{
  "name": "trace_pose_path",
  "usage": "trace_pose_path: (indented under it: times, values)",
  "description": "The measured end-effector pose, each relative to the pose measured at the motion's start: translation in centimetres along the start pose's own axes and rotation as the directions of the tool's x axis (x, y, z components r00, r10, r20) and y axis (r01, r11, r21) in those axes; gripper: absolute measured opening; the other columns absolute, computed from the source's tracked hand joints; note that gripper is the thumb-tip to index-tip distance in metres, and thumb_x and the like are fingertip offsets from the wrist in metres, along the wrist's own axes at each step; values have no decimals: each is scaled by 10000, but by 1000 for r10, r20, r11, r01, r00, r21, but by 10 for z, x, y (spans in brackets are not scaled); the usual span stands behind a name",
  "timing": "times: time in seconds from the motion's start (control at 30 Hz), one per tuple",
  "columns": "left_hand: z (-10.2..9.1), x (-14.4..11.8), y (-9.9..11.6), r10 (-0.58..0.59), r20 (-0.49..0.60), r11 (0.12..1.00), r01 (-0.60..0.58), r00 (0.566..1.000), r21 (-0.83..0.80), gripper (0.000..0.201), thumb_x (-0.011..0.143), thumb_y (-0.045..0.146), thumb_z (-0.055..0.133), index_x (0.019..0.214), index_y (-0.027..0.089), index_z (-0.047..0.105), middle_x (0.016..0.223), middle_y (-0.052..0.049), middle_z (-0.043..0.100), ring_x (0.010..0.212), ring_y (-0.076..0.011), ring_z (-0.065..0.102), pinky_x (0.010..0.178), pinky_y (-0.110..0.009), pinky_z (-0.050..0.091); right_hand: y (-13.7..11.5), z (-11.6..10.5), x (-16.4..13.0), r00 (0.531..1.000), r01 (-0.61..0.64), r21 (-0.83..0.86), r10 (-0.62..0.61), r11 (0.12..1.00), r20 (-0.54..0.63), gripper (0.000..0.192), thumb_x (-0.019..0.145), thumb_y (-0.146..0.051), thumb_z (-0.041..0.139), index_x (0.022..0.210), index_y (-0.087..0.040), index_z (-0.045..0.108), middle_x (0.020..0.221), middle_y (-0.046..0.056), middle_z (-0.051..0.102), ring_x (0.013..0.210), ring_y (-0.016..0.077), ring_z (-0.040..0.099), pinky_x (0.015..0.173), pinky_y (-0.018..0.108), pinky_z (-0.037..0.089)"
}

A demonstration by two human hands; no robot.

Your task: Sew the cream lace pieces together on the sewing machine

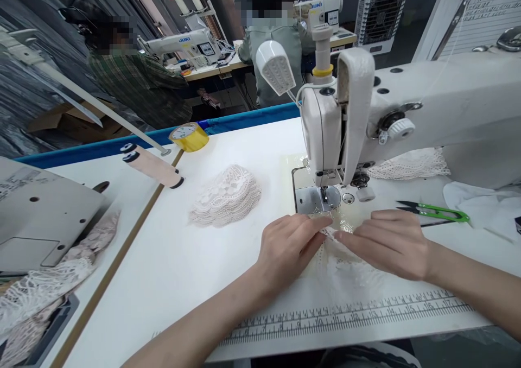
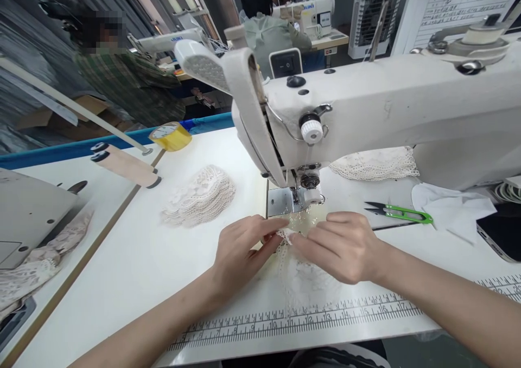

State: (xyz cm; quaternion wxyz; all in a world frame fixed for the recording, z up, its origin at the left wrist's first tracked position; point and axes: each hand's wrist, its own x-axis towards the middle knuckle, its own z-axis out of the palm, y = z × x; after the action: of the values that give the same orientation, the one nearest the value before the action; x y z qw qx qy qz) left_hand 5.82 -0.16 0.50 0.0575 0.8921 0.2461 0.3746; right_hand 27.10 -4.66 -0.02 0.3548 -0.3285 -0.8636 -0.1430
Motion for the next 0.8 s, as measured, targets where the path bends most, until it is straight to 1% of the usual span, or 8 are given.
trace_pose_path:
  times: [0.1, 0.2, 0.3, 0.37, 0.43, 0.57, 0.7, 0.8]
  values:
    - [-2, 1, 3, -78, 34, 990, 82, 996, -116, 81, 876, 123, 568, 864, 179, 625, 679, 17, 653, 599, -87, 579, 555, -195, 442, -2, -6, 4, 998, 60, 4, -60, 998, 8, 213, 831, -95, 589, 940, -254, 679, 598, -29, 618, 489, 124, 514, 427, 287, 357]
    - [-12, 7, 11, -227, 233, 902, 294, 946, -316, 81, 851, 160, 613, 783, 180, 650, 705, 12, 672, 610, -92, 595, 547, -195, 460, -5, -22, 16, 986, -97, 183, 70, 978, 150, 171, 891, -146, 537, 886, -244, 677, 597, -35, 620, 474, 101, 504, 449, 260, 378]
    - [-23, 14, 22, -209, 618, 676, 569, 757, -468, 57, 787, 198, 701, 747, 177, 667, 647, 30, 661, 552, -81, 575, 487, -174, 437, -6, -42, 29, 842, -454, 444, 208, 773, 498, 178, 912, -261, 545, 788, -242, 671, 550, -53, 589, 452, 81, 494, 452, 216, 397]
    - [-26, 16, 26, -153, 731, 584, 658, 665, -476, 73, 767, 204, 724, 745, 172, 662, 611, 43, 646, 509, -70, 544, 448, -166, 401, -5, -48, 35, 714, -625, 471, 214, 623, 667, 179, 894, -317, 577, 761, -248, 675, 487, -67, 532, 420, 77, 466, 400, 201, 354]
    - [-20, 14, 25, -221, 685, 639, 634, 694, -436, 62, 793, 197, 693, 749, 181, 653, 625, 48, 645, 511, -71, 535, 444, -175, 385, -1, -43, 35, 662, -691, 427, 272, 583, 698, 196, 898, -336, 567, 771, -247, 686, 465, -67, 509, 398, 80, 445, 367, 206, 303]
    - [3, 7, 9, -349, 376, 916, 398, 859, -60, 76, 808, 165, 644, 741, 196, 624, 711, 34, 649, 617, -121, 566, 561, -258, 406, 8, -10, 25, 736, -608, 189, 459, 771, 497, 175, 894, -260, 556, 803, -240, 704, 542, -45, 598, 463, 99, 520, 431, 223, 304]
    - [15, 2, 0, -164, 211, 977, 129, 964, 170, 116, 826, 216, 649, 936, 187, 625, 864, -12, 671, 777, -178, 589, 668, -330, 389, 15, 15, 17, 776, -524, -29, 492, 851, 394, 137, 884, -253, 575, 882, -240, 711, 680, -23, 687, 514, 110, 571, 466, 227, 303]
    - [13, -1, 3, 55, 161, 954, -99, 985, 281, 109, 874, 164, 591, 964, 192, 647, 986, -16, 696, 849, -180, 593, 718, -348, 377, 18, 16, 16, 837, -370, -191, 415, 909, 356, 178, 904, -245, 531, 862, -220, 702, 724, -9, 700, 464, 103, 524, 437, 244, 250]
